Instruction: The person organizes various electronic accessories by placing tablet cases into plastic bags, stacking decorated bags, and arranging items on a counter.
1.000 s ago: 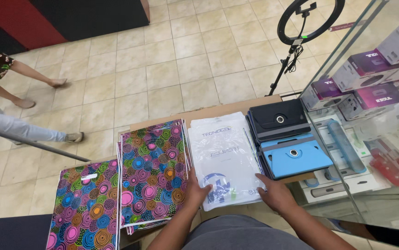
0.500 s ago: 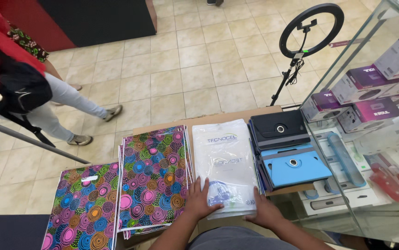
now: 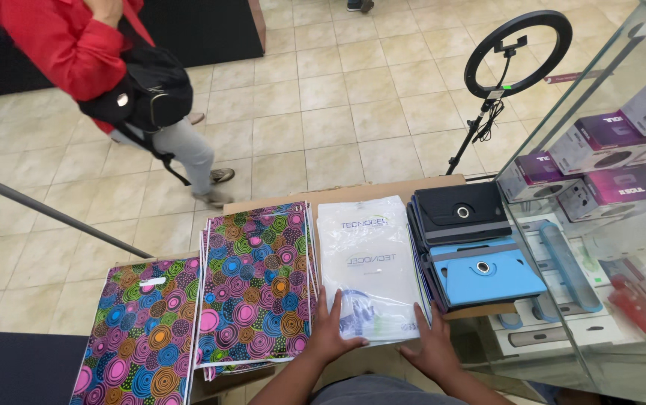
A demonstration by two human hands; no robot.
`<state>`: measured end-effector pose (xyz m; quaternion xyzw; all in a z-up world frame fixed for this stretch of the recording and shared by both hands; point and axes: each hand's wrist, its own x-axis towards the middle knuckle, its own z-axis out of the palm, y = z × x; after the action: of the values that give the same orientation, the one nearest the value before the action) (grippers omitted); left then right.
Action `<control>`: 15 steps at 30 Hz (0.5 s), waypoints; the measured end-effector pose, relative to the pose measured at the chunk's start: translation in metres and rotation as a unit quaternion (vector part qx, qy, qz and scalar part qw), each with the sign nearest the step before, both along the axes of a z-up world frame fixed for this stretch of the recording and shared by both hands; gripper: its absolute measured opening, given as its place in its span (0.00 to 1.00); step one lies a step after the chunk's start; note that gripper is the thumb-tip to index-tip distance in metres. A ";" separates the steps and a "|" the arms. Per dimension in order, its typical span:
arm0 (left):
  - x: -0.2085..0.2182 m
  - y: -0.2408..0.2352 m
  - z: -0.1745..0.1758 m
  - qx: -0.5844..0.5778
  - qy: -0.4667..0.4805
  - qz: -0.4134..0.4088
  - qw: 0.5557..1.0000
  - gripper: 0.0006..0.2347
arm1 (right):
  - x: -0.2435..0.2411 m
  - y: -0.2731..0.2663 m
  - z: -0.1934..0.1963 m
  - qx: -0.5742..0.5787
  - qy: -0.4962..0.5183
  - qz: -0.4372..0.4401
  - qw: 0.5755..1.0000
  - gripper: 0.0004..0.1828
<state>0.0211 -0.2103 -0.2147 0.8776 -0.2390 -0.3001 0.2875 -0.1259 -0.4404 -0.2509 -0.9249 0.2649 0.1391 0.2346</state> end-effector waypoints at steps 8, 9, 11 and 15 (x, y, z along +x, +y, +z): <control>-0.005 0.005 0.010 0.020 0.013 -0.071 0.997 0.54 | 0.004 -0.006 0.009 0.065 0.024 -0.005 0.998 0.50; -0.006 0.004 0.017 0.007 -0.002 -0.062 0.998 0.52 | 0.006 -0.006 0.010 0.057 0.021 -0.004 0.998 0.48; -0.008 0.003 0.023 -0.005 -0.018 -0.051 0.999 0.49 | 0.007 -0.005 0.009 0.049 0.019 -0.003 0.999 0.47; -0.010 0.002 -0.002 0.057 -0.051 -0.109 0.991 0.40 | 0.004 -0.002 -0.002 -0.045 0.009 0.065 0.997 0.46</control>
<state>0.0115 -0.2083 -0.2171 0.8755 -0.3298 -0.2978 0.1898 -0.1223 -0.4426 -0.2531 -0.9484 0.2129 0.1506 0.1805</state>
